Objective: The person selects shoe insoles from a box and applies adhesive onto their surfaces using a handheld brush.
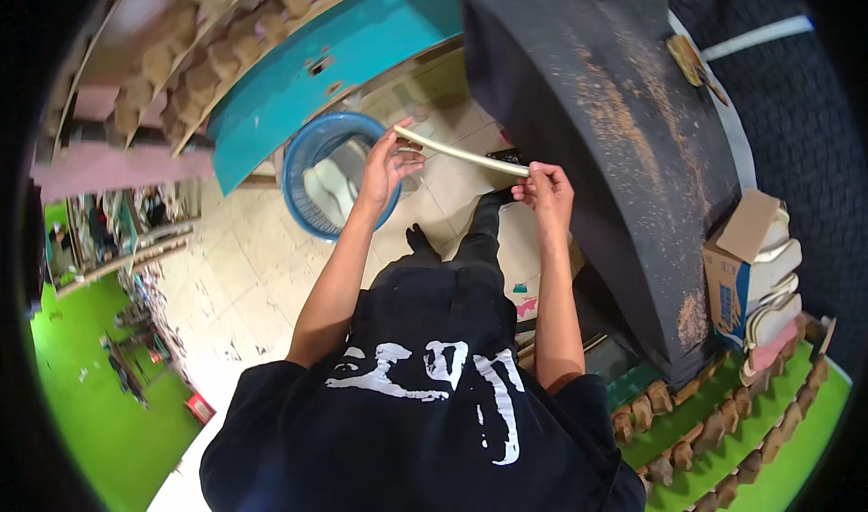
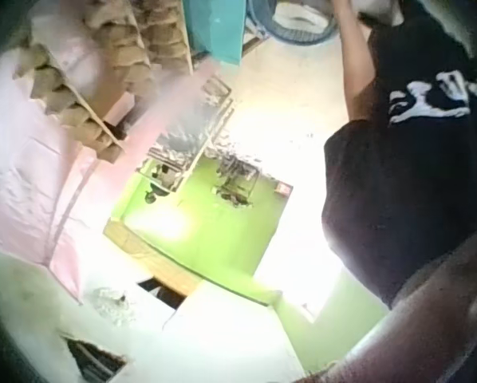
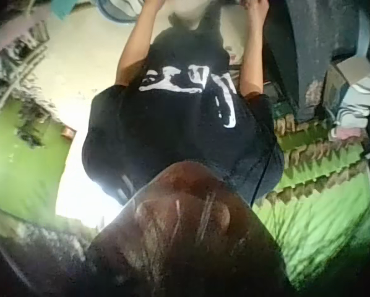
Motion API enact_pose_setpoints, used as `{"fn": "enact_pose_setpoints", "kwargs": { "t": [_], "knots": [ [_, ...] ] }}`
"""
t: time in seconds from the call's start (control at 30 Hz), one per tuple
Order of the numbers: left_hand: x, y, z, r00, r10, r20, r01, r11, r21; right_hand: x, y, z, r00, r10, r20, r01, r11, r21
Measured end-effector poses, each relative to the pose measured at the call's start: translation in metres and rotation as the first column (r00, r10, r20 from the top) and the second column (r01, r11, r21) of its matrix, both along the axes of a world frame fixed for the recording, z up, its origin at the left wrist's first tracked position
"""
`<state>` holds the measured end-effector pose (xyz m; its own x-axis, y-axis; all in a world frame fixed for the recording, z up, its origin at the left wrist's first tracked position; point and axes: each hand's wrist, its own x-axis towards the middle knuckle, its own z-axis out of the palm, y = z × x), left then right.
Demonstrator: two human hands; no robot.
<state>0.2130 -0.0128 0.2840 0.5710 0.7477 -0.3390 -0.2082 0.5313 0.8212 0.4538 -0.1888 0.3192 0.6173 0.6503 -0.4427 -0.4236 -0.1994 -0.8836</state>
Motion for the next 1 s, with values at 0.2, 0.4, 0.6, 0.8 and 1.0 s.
{"fn": "enact_pose_setpoints", "kwargs": {
  "t": [0.2, 0.4, 0.6, 0.8, 1.0],
  "knots": [
    [-0.150, -0.043, -0.023, 0.953, 0.295, -0.072, -0.300, 0.951, -0.070, -0.121, 0.009, -0.038, 0.959, 0.265, -0.104, -0.267, 0.964, -0.005],
    [-0.240, -0.069, -0.060, 0.836, 0.516, -0.185, -0.543, 0.827, -0.146, -0.215, 0.013, -0.066, 0.822, 0.552, -0.142, -0.570, 0.802, -0.182],
    [-0.282, -0.077, -0.117, 0.692, 0.604, -0.395, -0.713, 0.656, -0.247, -0.273, 0.002, -0.099, 0.664, 0.698, -0.268, -0.745, 0.645, -0.169],
    [-0.293, -0.051, -0.172, 0.747, 0.527, -0.406, -0.633, 0.750, -0.191, -0.304, 0.006, -0.148, 0.640, 0.746, -0.186, -0.759, 0.575, -0.307],
    [-0.299, -0.017, -0.217, 0.779, 0.391, -0.490, -0.473, 0.880, -0.049, -0.326, 0.037, -0.192, 0.650, 0.715, -0.257, -0.746, 0.536, -0.394]
  ]
}}
